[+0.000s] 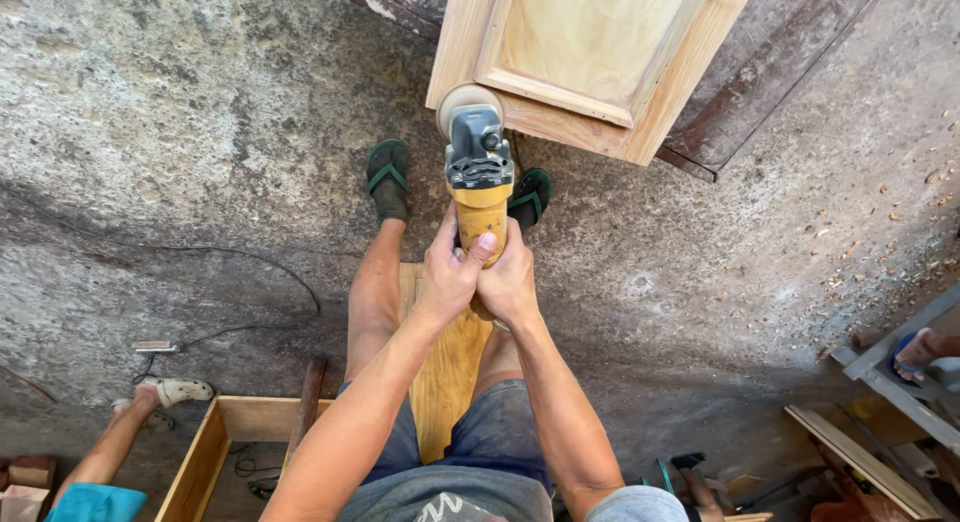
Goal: The person uses a handheld power sander to smooth the edges and surfaces of a wooden cabinet door. They reposition the door several times to access different sides and corners while sanding.
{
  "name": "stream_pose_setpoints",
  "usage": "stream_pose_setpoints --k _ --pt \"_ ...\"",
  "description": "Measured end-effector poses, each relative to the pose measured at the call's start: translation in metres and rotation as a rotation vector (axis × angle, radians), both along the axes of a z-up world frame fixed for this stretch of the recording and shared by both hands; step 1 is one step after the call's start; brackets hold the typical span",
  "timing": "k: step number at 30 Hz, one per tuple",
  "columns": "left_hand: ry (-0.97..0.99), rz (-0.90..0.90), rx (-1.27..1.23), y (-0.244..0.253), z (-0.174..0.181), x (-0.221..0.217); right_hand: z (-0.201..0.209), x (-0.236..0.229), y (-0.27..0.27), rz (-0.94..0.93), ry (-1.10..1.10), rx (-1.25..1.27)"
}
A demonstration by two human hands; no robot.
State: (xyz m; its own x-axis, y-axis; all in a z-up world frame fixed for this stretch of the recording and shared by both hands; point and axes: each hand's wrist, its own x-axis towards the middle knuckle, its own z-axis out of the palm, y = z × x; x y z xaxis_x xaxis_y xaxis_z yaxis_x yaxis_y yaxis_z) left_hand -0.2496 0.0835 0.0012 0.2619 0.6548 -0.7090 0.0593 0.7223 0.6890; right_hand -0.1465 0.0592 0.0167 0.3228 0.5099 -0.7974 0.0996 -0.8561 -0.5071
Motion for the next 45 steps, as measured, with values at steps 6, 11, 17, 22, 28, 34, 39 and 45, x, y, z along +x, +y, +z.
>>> stream_pose_setpoints --k 6,11,17,22,28,34,39,45 --pt "0.017 -0.070 -0.019 0.004 0.008 0.009 0.008 0.006 0.001 -0.073 0.031 -0.037" --pt "0.043 -0.054 -0.001 0.007 0.011 0.006 0.004 0.009 0.003 0.032 0.033 -0.015" --pt "-0.027 -0.037 -0.028 0.000 0.009 0.024 0.007 0.021 -0.009 -0.092 0.040 0.018" --pt "0.059 -0.158 -0.016 -0.008 0.010 0.031 0.015 0.026 -0.016 -0.157 0.012 -0.054" --pt "-0.111 0.045 -0.055 -0.007 0.003 0.014 0.004 0.016 -0.006 -0.001 0.030 0.003" --pt "-0.090 -0.001 -0.032 -0.014 0.002 0.035 0.006 0.035 -0.016 -0.042 0.020 -0.018" --pt "0.012 -0.114 -0.039 -0.022 0.012 0.064 0.012 0.059 -0.036 -0.136 0.022 -0.028" --pt "0.050 -0.183 -0.047 -0.033 0.015 0.089 0.012 0.077 -0.056 -0.235 0.006 -0.016"
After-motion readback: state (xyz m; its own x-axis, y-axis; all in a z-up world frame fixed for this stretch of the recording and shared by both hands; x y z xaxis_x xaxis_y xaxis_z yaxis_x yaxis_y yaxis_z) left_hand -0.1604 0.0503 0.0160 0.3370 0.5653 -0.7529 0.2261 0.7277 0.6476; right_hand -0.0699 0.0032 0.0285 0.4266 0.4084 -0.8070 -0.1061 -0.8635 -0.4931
